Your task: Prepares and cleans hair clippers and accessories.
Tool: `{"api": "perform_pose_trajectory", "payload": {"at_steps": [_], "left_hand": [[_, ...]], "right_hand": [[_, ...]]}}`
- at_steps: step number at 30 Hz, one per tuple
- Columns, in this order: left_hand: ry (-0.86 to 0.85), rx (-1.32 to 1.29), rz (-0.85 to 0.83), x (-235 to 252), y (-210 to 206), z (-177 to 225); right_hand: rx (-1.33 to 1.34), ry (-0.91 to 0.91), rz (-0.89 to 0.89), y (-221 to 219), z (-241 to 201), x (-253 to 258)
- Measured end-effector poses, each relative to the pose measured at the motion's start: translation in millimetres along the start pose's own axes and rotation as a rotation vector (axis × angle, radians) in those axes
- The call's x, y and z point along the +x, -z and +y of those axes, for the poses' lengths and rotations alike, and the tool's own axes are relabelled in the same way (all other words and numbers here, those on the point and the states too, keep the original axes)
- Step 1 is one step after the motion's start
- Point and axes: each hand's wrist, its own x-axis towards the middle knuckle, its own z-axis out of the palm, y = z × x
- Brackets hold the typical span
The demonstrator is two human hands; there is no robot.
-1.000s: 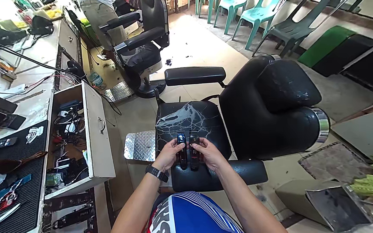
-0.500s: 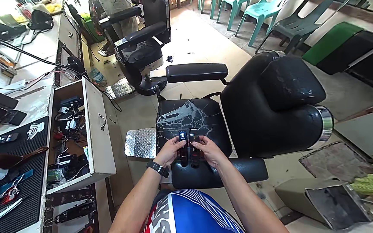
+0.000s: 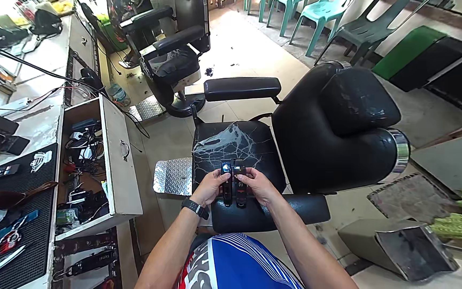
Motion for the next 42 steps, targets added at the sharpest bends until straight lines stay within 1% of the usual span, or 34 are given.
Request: {"api": "perform_pose_trajectory", "payload": {"at_steps": [13,33,38,42], "left_hand": [[0.009,0.020,0.020,1,2,-4],[-0.002,0.002,0.020,-4,4,-5],[-0.028,0.000,0.021,-9,8,-5],[-0.070,-0.028,0.031,-20,19,0]], "right_hand": [[-0.031,-0.030,0.008,1,1,-1],[-0.023,-0.016,0.001,-1,3,-3],[-0.040,-0.005,-0.026,-6,1,-3],[-0.050,0.012,-0.071,-22,-3,-1]]}}
